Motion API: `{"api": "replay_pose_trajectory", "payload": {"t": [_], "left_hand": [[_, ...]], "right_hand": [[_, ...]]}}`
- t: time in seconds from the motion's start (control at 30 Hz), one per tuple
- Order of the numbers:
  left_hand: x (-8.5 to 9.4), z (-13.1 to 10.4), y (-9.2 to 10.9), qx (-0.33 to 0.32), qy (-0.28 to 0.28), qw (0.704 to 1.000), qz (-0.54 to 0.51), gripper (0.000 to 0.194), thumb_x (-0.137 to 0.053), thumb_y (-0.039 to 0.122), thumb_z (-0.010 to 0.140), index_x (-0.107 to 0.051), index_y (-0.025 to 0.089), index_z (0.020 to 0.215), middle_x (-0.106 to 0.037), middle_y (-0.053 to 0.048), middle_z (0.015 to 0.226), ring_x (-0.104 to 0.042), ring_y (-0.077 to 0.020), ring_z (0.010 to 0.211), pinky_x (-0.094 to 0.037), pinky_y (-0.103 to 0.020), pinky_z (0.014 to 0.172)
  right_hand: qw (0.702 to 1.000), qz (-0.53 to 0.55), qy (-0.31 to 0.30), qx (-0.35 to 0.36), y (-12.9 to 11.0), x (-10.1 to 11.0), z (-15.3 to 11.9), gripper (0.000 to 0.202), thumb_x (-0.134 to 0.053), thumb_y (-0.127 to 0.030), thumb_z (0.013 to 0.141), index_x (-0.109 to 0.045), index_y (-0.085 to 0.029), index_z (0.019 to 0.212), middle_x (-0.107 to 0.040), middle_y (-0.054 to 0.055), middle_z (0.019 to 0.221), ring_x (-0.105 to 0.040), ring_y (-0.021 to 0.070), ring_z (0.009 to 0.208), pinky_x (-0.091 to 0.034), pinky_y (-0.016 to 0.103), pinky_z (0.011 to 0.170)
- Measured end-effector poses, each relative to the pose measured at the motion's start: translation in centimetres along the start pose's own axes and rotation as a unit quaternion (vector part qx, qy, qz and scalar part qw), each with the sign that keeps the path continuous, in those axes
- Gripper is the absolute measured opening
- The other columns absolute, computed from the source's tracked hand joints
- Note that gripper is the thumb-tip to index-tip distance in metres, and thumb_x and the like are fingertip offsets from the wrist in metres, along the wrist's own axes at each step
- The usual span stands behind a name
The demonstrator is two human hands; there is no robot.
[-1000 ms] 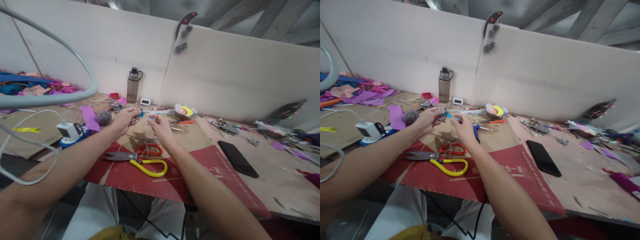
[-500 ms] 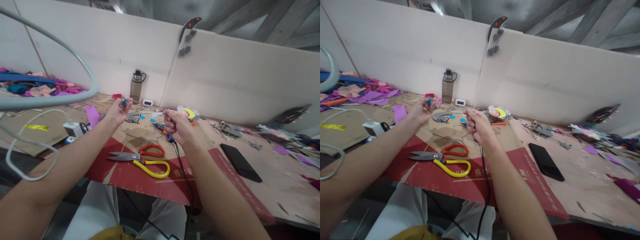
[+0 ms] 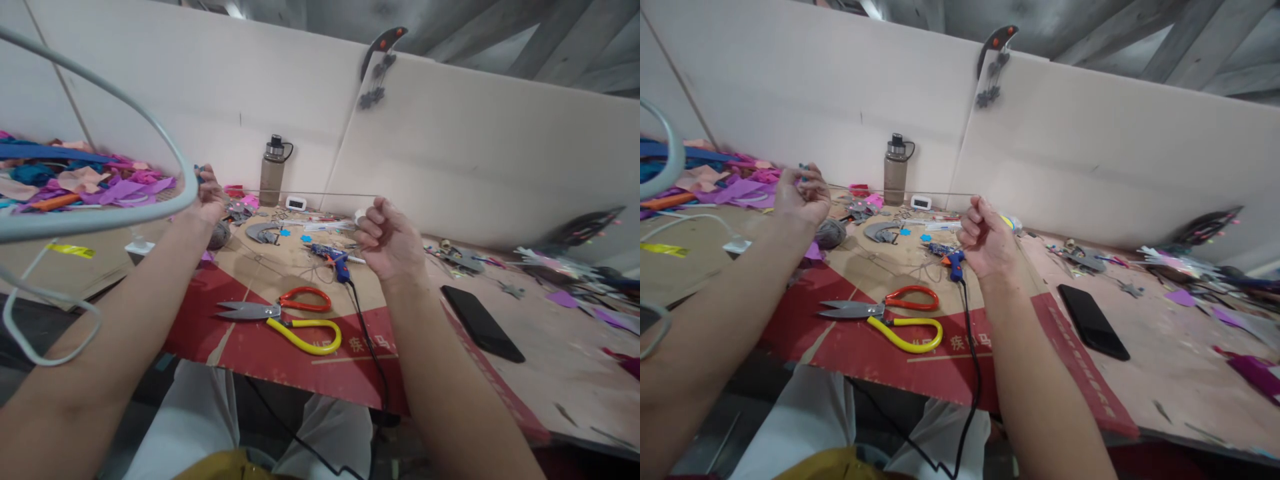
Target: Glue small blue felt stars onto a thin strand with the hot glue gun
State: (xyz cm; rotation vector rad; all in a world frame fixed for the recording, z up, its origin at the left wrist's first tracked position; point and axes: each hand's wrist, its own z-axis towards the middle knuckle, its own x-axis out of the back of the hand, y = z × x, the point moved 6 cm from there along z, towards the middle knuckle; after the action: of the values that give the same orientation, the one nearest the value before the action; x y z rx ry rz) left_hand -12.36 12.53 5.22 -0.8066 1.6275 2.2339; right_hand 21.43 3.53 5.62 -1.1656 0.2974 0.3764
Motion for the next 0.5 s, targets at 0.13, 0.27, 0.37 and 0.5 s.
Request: {"api": "replay_pose_trajectory", "payload": {"t": [0.13, 0.27, 0.37, 0.5], "left_hand": [[0.1, -1.3, -0.3, 0.009, 0.103, 0.978, -0.181, 0.023, -0.043, 0.014, 0.091, -0.046, 0.022, 0.07, -0.06, 0.002, 0.064, -0.05, -0.0043, 0.053, -0.036, -0.016, 0.041], [-0.3, -2.0, -0.4, 0.007, 0.126, 0.971, -0.204, 0.025, -0.037, 0.011, 0.094, -0.044, 0.018, 0.071, -0.057, 0.002, 0.061, -0.042, -0.0024, 0.046, -0.028, -0.013, 0.037], [-0.6, -1.9, -0.8, 0.003, 0.113, 0.982, -0.153, 0.024, -0.043, 0.011, 0.093, -0.046, 0.016, 0.07, -0.059, 0.003, 0.061, -0.039, -0.0014, 0.044, -0.022, -0.015, 0.037], [-2.2, -2.6, -3.7, 0.03, 0.051, 0.997, -0.059, 0.016, -0.054, 0.01, 0.083, -0.052, 0.015, 0.068, -0.06, 0.001, 0.06, -0.038, -0.002, 0.039, -0.021, -0.016, 0.035]], "right_hand": [[0.998, 0.044, 0.017, 0.048, -1.3, 1.2, 0.3, 0.01, -0.061, -0.033, 0.082, -0.06, -0.025, 0.076, -0.037, -0.006, 0.058, -0.03, 0.0064, 0.044, -0.025, 0.021, 0.038], [0.998, 0.051, -0.013, 0.044, -0.6, 0.3, 0.1, 0.014, -0.062, -0.036, 0.082, -0.058, -0.025, 0.075, -0.037, -0.007, 0.057, -0.03, 0.0064, 0.044, -0.025, 0.019, 0.036], [0.994, -0.022, -0.109, -0.015, 2.0, -2.5, -0.9, 0.02, -0.065, -0.042, 0.08, -0.06, -0.023, 0.074, -0.043, -0.006, 0.058, -0.035, 0.0066, 0.046, -0.027, 0.019, 0.038], [0.907, -0.304, -0.289, -0.035, 5.7, -6.1, -3.0, 0.029, -0.053, -0.043, 0.088, -0.068, -0.02, 0.077, -0.064, 0.001, 0.075, -0.056, 0.0114, 0.07, -0.044, 0.024, 0.065]]}}
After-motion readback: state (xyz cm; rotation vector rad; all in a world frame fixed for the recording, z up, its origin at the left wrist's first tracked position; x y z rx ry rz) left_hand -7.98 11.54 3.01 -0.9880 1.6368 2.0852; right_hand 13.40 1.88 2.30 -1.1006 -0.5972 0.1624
